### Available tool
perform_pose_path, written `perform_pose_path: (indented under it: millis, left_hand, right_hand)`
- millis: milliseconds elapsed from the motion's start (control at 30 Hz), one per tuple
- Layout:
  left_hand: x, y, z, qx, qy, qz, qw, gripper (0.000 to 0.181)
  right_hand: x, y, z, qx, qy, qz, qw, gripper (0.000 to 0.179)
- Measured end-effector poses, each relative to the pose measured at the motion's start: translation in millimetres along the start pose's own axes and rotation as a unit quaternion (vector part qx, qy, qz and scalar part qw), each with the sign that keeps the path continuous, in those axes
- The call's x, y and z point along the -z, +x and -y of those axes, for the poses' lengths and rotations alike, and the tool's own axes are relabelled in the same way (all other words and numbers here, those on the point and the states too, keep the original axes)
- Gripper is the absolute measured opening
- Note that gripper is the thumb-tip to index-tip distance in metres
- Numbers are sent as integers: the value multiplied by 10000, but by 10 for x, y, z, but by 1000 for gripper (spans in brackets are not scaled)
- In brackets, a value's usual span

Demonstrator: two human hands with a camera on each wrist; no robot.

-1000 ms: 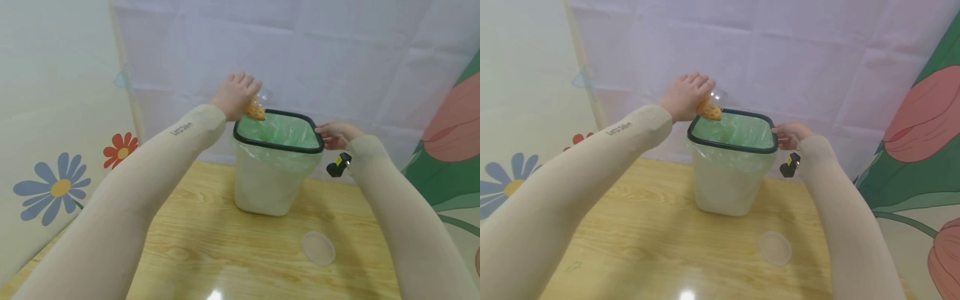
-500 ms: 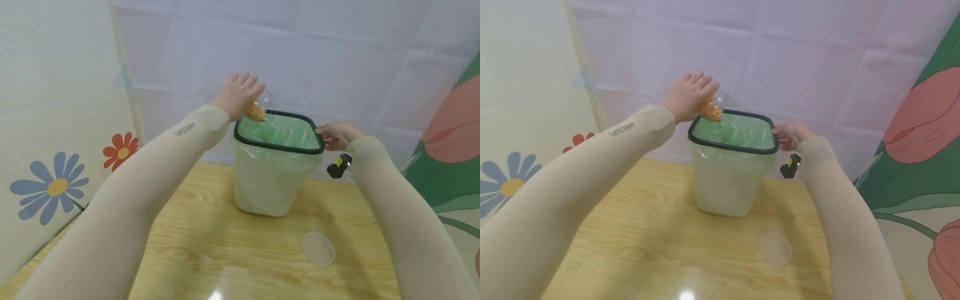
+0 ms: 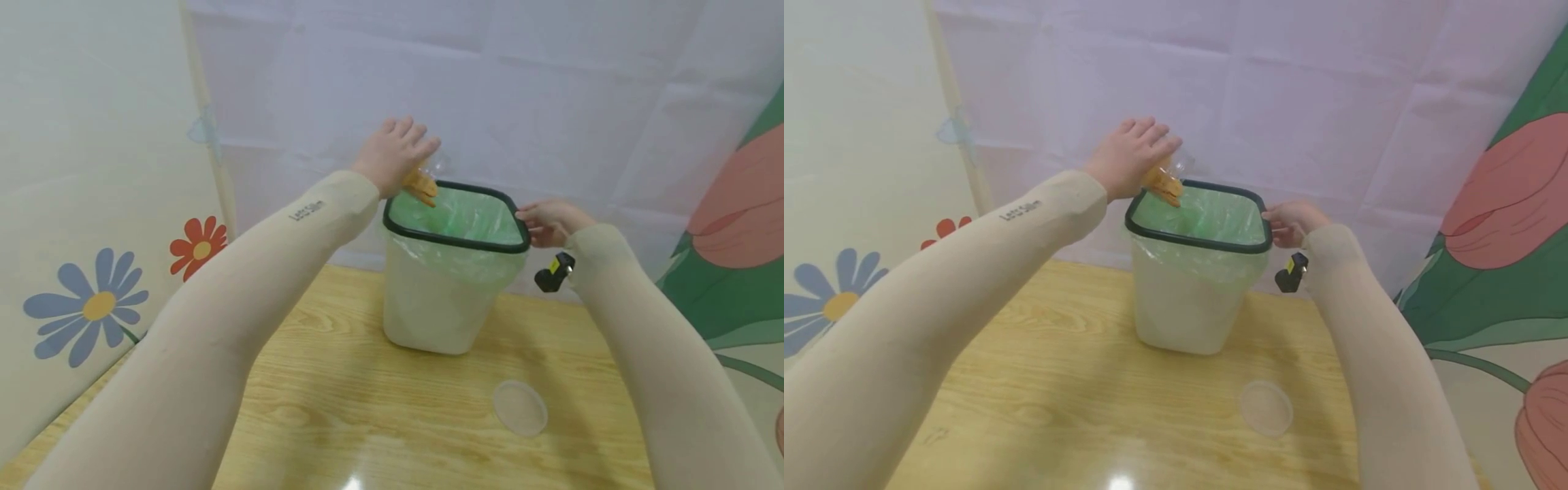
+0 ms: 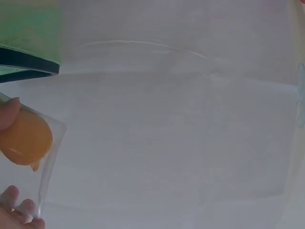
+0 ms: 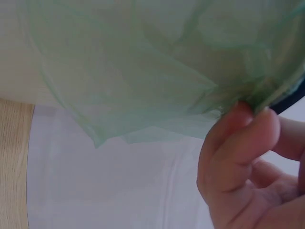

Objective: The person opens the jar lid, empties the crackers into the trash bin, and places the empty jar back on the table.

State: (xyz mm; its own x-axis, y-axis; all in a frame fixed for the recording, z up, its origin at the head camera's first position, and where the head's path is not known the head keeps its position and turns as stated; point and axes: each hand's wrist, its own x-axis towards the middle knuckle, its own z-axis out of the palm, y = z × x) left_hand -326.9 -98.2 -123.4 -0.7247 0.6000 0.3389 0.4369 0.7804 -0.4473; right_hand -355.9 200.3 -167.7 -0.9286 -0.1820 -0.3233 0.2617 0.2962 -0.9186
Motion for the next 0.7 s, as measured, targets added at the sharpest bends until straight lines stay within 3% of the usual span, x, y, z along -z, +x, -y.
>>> perform_pose_path:
  millis: [167, 700]
  left_hand:
    - [-6, -11, 0, 83, 10, -62, 9999, 80]
    - [-3, 3, 8, 67, 66, -222, 9997, 81]
  right_hand:
    - [3, -17, 3, 2, -195, -50, 9998, 59]
    - [5, -11, -1, 33, -137, -109, 9998, 56]
